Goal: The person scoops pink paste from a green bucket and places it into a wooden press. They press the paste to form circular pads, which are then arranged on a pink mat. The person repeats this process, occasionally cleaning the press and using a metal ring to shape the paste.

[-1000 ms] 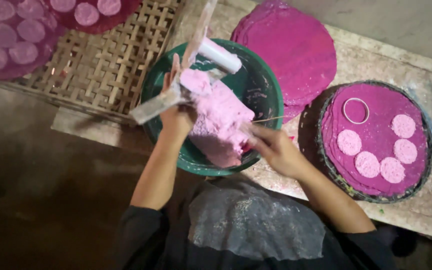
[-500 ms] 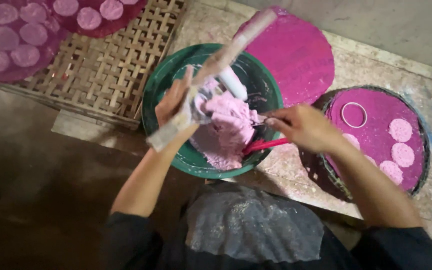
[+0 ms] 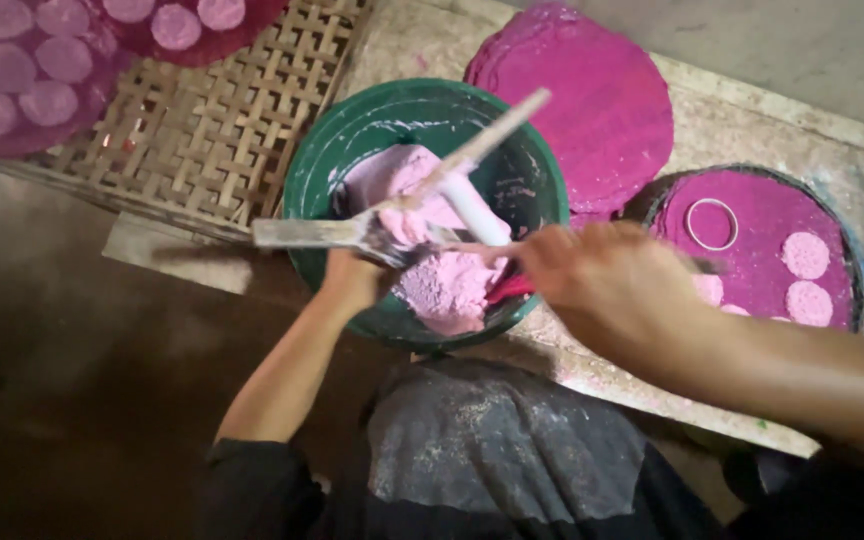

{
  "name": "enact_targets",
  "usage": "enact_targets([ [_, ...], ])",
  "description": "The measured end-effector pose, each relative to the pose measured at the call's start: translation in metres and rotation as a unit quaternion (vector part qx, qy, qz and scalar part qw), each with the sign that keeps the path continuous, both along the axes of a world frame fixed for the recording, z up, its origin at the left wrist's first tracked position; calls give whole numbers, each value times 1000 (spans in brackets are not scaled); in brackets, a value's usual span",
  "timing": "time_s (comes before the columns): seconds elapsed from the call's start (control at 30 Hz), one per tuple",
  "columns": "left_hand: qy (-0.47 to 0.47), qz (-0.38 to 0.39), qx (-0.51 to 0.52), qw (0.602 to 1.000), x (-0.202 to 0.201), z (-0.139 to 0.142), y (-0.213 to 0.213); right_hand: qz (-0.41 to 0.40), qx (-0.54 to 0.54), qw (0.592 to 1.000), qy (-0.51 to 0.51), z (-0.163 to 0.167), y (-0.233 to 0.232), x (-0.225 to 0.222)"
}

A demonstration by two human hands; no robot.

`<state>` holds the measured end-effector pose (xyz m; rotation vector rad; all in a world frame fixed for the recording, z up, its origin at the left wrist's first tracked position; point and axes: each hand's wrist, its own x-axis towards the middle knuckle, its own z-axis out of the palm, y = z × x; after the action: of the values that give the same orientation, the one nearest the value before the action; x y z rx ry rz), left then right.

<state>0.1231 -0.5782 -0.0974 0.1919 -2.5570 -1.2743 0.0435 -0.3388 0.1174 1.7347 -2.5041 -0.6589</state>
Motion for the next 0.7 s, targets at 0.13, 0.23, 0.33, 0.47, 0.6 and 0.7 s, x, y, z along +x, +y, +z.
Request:
enact_targets([
  [0.13,32,-35,-1,999,-9,2,-1,66,-103,992,1,27,-8,2],
  [0.23,45,-69,63,995,-24,-8,19,94,-55,993,33,-20,-38,5],
  [0.33,10,-110,285,952,-30,-16,33,102,-43,994,19,-63,-49,7],
  [0.47,-13,-39,238,970,-17,-11,16,64,-51,994,-72,-52,-31,2],
  [0.6,80,98,-32,992,-13,5,-10,-30,-182,978,-94,-23,-3,0],
  [0.7,126,133,-103,978,-16,13,-4,-50,-341,911,-225,-52,-17,-1],
])
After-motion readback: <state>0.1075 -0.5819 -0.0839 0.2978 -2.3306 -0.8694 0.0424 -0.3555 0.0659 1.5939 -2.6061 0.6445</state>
